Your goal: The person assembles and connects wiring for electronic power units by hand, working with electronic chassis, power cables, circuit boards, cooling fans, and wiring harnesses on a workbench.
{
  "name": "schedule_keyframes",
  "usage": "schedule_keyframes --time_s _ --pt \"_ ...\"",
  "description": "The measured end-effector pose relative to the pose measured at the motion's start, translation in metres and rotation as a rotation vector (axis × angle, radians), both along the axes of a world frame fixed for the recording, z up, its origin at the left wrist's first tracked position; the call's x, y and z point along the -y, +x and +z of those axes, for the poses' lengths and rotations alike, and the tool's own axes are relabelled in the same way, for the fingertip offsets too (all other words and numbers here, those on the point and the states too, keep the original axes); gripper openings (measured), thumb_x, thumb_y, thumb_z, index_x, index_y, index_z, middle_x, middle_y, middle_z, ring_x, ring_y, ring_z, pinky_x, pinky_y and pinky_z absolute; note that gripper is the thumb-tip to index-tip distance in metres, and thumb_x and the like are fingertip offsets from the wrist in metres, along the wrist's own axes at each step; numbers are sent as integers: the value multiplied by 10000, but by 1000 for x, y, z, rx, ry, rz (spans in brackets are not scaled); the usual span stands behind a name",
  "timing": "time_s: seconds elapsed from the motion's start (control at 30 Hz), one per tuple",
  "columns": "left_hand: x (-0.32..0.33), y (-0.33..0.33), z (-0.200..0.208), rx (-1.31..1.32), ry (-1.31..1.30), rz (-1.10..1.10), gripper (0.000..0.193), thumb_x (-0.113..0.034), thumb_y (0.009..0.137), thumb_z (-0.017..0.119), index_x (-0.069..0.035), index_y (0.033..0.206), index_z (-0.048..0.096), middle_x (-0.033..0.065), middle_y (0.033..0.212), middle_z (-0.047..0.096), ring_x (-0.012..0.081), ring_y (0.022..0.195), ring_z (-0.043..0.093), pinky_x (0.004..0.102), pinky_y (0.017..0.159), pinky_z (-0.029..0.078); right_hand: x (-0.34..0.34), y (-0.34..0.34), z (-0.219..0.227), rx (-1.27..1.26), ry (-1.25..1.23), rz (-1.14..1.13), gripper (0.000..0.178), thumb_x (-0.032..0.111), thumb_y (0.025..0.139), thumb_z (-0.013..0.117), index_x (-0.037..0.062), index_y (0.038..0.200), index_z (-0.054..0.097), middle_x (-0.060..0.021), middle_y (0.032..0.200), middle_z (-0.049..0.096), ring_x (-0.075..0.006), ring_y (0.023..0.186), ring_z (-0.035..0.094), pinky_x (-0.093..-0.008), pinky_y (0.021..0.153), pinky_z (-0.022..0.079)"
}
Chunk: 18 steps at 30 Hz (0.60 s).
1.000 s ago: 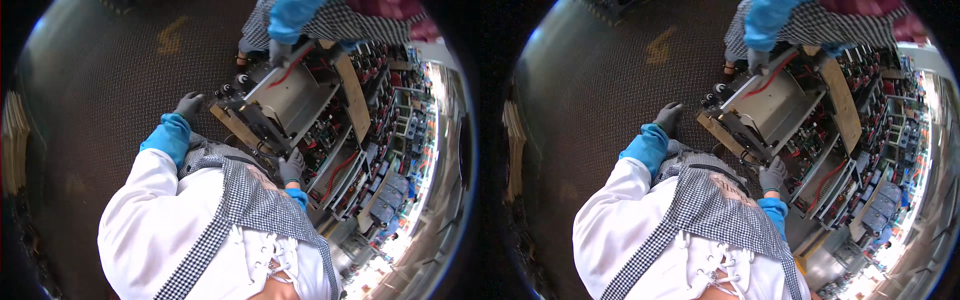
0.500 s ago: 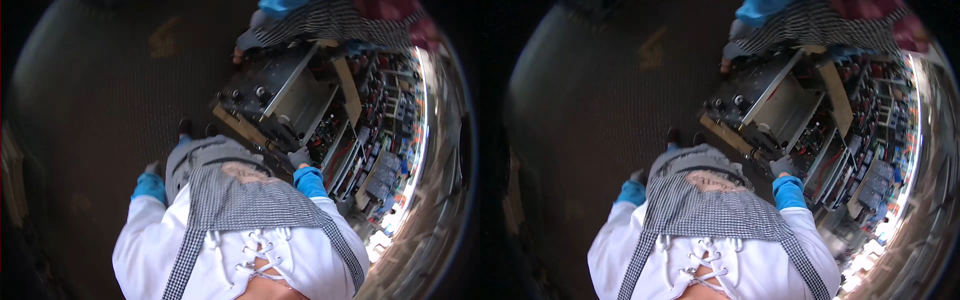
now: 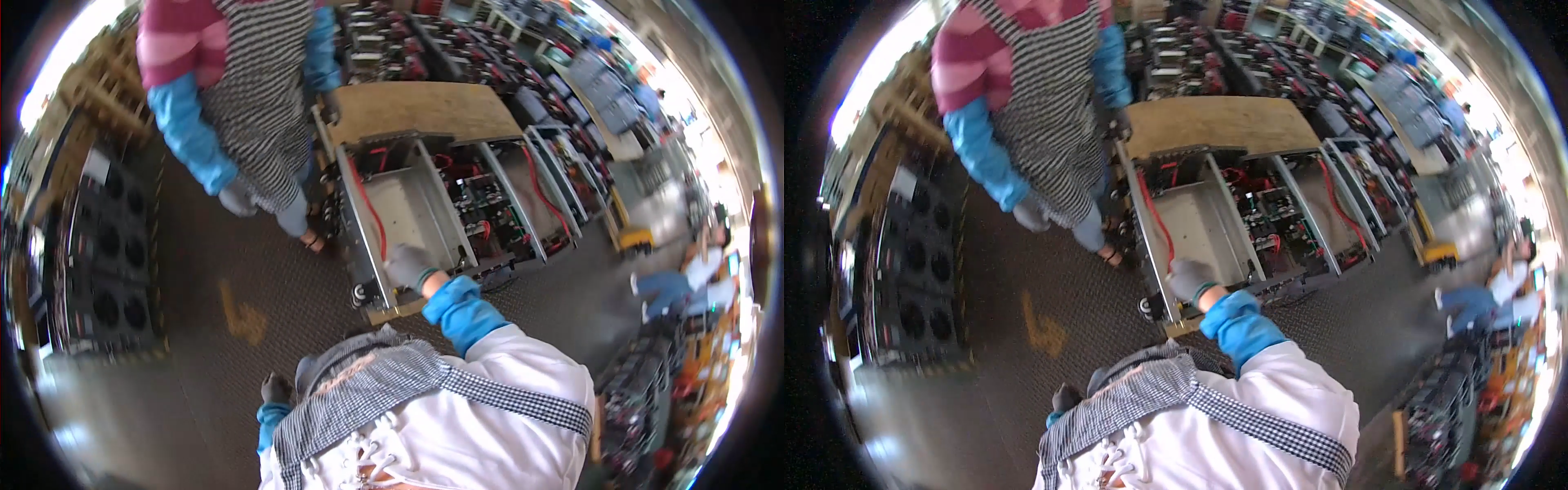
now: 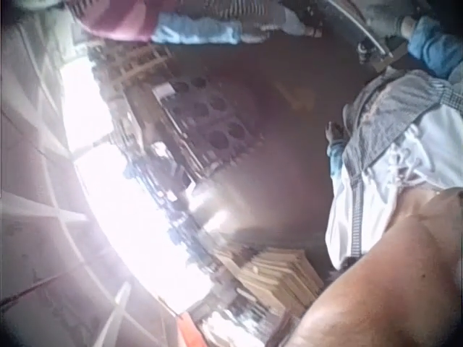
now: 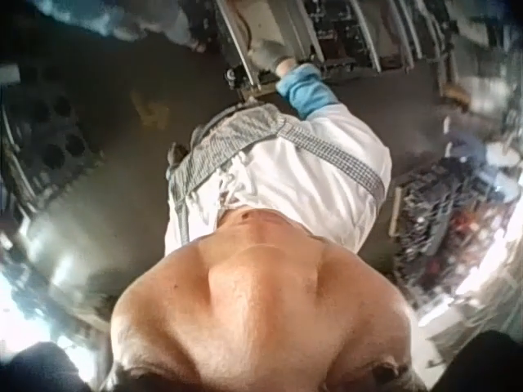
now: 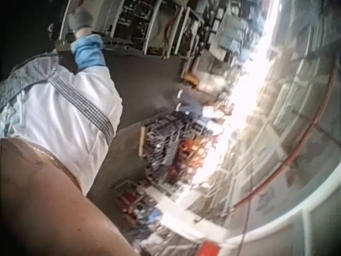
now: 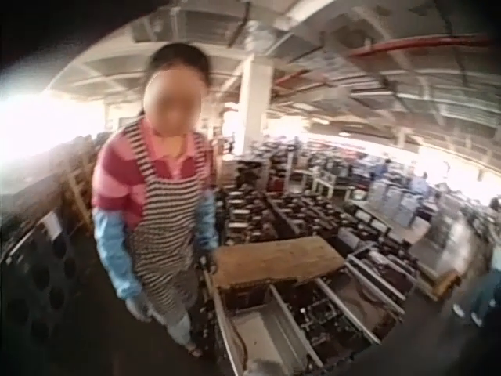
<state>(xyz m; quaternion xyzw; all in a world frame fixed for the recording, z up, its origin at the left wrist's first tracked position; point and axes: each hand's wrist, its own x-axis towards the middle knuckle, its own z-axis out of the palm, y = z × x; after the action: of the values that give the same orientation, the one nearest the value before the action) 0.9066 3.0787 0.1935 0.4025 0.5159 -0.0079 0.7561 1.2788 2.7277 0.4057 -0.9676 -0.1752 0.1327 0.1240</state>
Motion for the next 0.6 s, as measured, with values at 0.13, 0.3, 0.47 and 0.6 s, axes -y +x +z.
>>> schedule_keyframes --time_s 0.13,0.3,0.47,0.6 --pt "-68 34 4 106 68 -68 209 -239 937 530 -99 788 574 34 654 567 155 501 506 304 443 418 -56 -31 2 15 -32 1 293 336 809 590 63 887 663 -179 904 678 -361 856 661 -492 767 503" --pt "-158 32 -56 -127 207 -150 196 -213 904 548 -69 779 593 48 597 557 156 460 490 307 400 389 -76 -31 2 119 -140 -201 323 346 807 601 61 946 663 -176 975 660 -346 915 646 -475 796 499" --pt "-272 3 -98 -246 359 -716 215 -241 863 582 -49 779 632 70 721 623 203 571 568 374 539 500 -125 -54 10 105 -208 -345 358 367 831 581 61 1006 643 -198 1059 636 -345 1004 620 -461 848 484" --pt "-333 -6 -93 -268 841 -1240 210 -236 854 591 -43 787 640 74 754 633 209 609 581 386 592 520 -158 -95 18 -110 -67 -364 404 386 851 564 61 1085 619 -218 1122 624 -382 1063 591 -463 900 462"
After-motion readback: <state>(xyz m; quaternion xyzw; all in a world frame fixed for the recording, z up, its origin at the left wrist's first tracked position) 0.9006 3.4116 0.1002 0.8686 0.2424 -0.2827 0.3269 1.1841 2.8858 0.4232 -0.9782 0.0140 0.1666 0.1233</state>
